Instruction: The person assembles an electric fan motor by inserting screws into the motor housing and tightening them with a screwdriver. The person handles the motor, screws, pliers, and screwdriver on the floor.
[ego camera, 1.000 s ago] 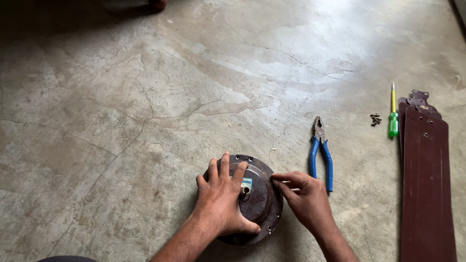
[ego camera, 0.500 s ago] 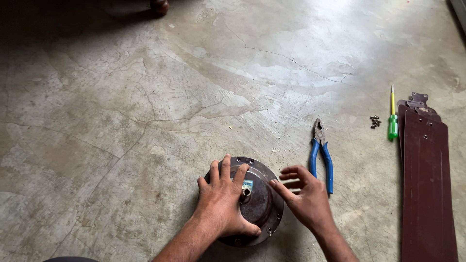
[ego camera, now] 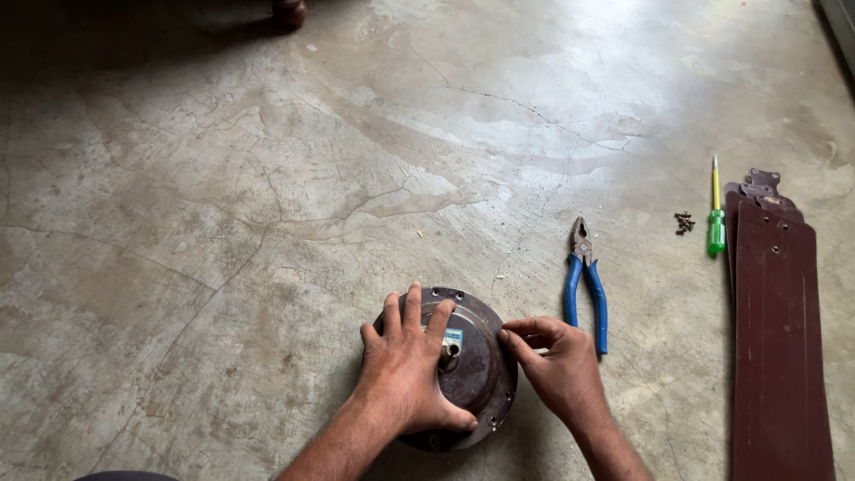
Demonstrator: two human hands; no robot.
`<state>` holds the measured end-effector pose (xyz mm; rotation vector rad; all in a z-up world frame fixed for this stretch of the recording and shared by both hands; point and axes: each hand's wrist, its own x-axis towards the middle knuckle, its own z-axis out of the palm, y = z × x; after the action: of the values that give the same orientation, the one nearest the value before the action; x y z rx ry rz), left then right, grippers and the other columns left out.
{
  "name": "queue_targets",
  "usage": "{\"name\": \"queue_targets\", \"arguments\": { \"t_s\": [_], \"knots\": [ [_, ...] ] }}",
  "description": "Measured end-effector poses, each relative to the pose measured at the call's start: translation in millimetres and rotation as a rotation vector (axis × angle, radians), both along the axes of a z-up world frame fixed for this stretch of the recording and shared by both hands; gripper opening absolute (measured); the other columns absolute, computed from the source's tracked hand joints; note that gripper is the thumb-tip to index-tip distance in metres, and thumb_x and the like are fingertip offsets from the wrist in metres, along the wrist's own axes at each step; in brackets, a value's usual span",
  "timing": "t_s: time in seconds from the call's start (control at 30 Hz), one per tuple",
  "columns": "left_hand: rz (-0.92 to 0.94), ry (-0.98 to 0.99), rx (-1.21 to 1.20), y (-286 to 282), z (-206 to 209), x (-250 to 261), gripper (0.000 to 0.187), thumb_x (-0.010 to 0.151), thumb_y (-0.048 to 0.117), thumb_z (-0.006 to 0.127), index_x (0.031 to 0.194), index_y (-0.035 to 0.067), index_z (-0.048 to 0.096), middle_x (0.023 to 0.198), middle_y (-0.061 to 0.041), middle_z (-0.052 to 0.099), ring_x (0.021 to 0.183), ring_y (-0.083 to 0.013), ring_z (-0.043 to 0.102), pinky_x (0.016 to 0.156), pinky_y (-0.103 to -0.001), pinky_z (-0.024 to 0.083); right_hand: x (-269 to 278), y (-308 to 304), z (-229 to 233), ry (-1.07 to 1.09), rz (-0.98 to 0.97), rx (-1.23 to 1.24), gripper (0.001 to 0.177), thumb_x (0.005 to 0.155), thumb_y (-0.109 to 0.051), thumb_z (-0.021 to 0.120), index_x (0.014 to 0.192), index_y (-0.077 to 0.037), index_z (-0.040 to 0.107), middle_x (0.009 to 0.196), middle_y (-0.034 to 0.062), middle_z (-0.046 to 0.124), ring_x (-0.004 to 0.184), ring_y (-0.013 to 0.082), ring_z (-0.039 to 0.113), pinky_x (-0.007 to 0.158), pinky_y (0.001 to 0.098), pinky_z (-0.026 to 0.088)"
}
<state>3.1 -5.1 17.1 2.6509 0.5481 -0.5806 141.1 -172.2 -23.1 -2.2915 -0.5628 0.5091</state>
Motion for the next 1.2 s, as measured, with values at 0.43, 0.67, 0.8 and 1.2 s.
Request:
{"name": "queue_targets", "arguments": {
  "t_s": [0.43, 0.67, 0.8, 1.2],
  "knots": [
    [0.062, -0.023, 0.01, -4, 5, 0, 0.152, 0.045, 0.069, 0.096, 0.162, 0.018, 0.015, 0.164, -0.028, 0.009, 0.151, -0.0545, 0.009, 0.109, -0.077, 0.03, -22, 8, 3, -0.121, -0.142, 0.069, 0.016, 0.085, -0.022, 0.08, 0.095, -0.009, 0.082, 0.09, 0.0086, 0.083, 0.082, 0.0165, 0.082, 0.075, 0.0327, 0.067],
    [0.109, -0.119, 0.002, -6, -6, -9, 0.151, 0.042, 0.07, 0.097, 0.16, 0.022, 0.017, 0.165, -0.026, 0.01, 0.151, -0.0529, 0.009, 0.11, -0.078, 0.028, -17, 4, 2, -0.151, 0.037, 0.225, 0.016, 0.087, -0.02, 0.077, 0.099, -0.012, 0.083, 0.096, 0.005, 0.081, 0.078, 0.0144, 0.08, 0.069, 0.0281, 0.065],
    [0.086, -0.147, 0.035, -7, -15, -7, 0.152, 0.042, 0.074, 0.096, 0.161, 0.022, 0.018, 0.164, -0.028, 0.01, 0.15, -0.0549, 0.008, 0.109, -0.08, 0.027, -15, 3, -3, -0.093, -0.019, 0.218, 0.018, 0.088, -0.022, 0.078, 0.103, -0.012, 0.083, 0.095, 0.0058, 0.082, 0.076, 0.0141, 0.079, 0.066, 0.0288, 0.063],
    [0.137, -0.275, 0.104, -14, -27, -15, 0.149, 0.039, 0.078, 0.093, 0.159, 0.021, 0.025, 0.162, -0.025, 0.019, 0.149, -0.0453, 0.016, 0.108, -0.073, 0.033, -40, 14, 1, -0.211, -0.271, 0.106, 0.025, 0.084, -0.04, 0.083, 0.098, -0.019, 0.085, 0.09, 0.0087, 0.081, 0.073, 0.0195, 0.078, 0.068, 0.0338, 0.061]
  ]
}}
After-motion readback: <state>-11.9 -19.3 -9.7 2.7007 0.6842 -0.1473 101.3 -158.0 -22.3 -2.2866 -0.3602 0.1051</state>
